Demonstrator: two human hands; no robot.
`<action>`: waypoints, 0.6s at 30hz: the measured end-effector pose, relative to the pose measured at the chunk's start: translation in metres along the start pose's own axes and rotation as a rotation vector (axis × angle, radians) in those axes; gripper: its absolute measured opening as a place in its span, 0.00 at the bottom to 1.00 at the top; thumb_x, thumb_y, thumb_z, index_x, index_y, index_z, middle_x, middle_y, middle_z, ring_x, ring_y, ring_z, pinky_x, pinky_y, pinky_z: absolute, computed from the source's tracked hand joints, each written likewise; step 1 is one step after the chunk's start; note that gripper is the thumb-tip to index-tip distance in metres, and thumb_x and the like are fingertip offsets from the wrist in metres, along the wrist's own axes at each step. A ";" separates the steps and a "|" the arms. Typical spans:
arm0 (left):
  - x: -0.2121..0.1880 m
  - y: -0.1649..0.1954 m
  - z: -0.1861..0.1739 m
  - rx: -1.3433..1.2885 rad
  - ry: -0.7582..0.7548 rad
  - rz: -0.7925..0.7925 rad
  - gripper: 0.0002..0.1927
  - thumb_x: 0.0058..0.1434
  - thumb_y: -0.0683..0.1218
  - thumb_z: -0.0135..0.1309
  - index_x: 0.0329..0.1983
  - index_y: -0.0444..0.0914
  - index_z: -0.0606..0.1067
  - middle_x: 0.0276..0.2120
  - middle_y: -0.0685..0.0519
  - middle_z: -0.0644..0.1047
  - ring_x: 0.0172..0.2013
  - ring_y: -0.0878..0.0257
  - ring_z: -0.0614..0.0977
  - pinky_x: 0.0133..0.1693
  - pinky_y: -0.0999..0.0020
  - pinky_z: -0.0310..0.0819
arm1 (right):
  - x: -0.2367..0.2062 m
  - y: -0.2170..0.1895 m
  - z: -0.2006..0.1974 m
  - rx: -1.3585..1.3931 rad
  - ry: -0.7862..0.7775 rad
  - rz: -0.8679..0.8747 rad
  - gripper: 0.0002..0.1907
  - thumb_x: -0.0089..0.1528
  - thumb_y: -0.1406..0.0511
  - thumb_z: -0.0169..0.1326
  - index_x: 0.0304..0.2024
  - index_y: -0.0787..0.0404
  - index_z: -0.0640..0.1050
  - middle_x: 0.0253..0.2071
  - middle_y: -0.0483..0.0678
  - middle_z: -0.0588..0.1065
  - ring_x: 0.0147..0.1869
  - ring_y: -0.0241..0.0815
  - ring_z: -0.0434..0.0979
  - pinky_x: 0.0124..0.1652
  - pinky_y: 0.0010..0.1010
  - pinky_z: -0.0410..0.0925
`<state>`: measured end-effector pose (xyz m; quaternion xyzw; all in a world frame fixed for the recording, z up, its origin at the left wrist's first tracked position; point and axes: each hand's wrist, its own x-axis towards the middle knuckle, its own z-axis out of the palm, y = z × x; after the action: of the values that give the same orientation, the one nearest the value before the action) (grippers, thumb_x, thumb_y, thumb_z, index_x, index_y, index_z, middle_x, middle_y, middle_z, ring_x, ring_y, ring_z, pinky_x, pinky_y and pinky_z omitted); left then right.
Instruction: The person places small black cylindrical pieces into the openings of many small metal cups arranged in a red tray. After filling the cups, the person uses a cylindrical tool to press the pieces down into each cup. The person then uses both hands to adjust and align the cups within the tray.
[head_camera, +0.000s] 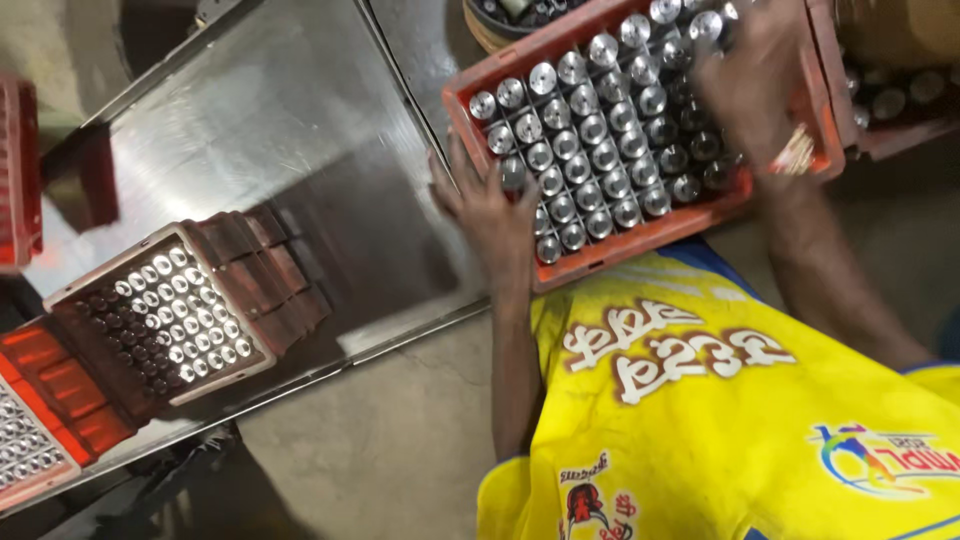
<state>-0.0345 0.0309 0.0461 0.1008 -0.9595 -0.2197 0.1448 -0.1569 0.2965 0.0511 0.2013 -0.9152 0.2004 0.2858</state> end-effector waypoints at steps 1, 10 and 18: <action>-0.007 -0.005 -0.010 -0.037 0.021 0.028 0.17 0.47 0.52 0.74 0.36 0.45 0.80 0.73 0.47 0.60 0.73 0.41 0.54 0.71 0.37 0.41 | -0.001 -0.014 0.006 0.230 -0.105 0.090 0.09 0.63 0.73 0.64 0.45 0.66 0.80 0.41 0.56 0.79 0.45 0.53 0.81 0.44 0.42 0.73; -0.024 -0.027 -0.011 -0.981 0.176 -0.325 0.19 0.65 0.43 0.65 0.59 0.36 0.78 0.56 0.46 0.77 0.55 0.55 0.81 0.60 0.55 0.79 | -0.033 -0.101 0.074 0.297 -0.611 -0.018 0.22 0.55 0.58 0.69 0.38 0.69 0.78 0.43 0.57 0.71 0.38 0.54 0.76 0.35 0.43 0.74; 0.015 0.002 -0.006 -0.245 -0.179 -0.032 0.19 0.58 0.40 0.65 0.53 0.38 0.77 0.53 0.46 0.73 0.43 0.51 0.83 0.43 0.54 0.81 | -0.031 -0.047 0.028 1.064 -0.539 0.396 0.17 0.60 0.59 0.63 0.47 0.61 0.79 0.45 0.47 0.74 0.46 0.39 0.78 0.46 0.31 0.78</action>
<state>-0.0471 0.0259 0.0557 0.0778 -0.9327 -0.3457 0.0664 -0.1228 0.2513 0.0233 0.1859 -0.7502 0.6196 -0.1370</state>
